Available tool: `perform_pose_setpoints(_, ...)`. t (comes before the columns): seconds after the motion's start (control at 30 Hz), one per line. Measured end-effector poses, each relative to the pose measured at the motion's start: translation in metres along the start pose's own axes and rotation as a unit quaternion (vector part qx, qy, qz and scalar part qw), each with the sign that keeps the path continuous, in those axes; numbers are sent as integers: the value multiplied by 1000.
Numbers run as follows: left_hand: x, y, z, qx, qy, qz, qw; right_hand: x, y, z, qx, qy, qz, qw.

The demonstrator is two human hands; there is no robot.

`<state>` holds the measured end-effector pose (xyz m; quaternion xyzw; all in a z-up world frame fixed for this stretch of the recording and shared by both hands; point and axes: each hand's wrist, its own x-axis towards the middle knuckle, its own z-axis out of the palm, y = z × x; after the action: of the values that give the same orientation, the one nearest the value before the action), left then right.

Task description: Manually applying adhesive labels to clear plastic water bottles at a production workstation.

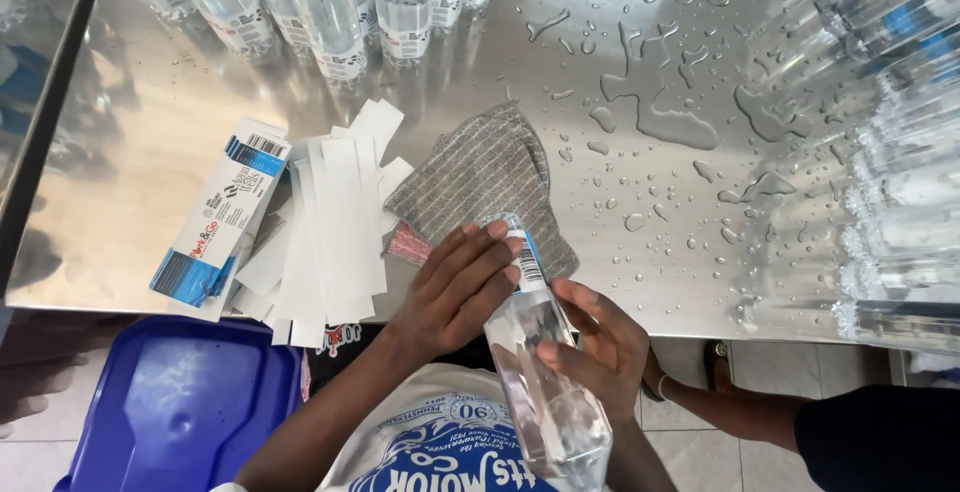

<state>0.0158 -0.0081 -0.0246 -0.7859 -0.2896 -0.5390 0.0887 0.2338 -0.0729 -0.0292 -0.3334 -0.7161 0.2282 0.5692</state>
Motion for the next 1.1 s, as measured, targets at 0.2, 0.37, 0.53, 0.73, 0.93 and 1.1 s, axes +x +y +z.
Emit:
perform_pose_setpoints(0.2, -18, -16, 4, 74, -21, -23, 997, -2, 16, -19, 41, -108, -45, 992)
perform_pose_setpoints(0.37, -11, -13, 9, 166, -57, -153, 972, 14, 44, -26, 183, -111, 67, 974)
perform_pose_setpoints(0.53, -10, -6, 23, 137, 8, -213, 967, 91, 44, 5, 102, -34, 205, 973)
perform_pose_setpoints(0.73, -50, -4, 26, 37, -48, -276, 959, 216, 115, 43, -178, -89, 193, 961)
perform_pose_setpoints(0.93, -64, -3, 21, 30, -54, -243, 968, 276, 236, 117, -175, -76, 155, 969)
perform_pose_setpoints(1.1, -59, -3, 20, 56, -61, -240, 967, 273, 230, 110, -31, -135, 150, 979)
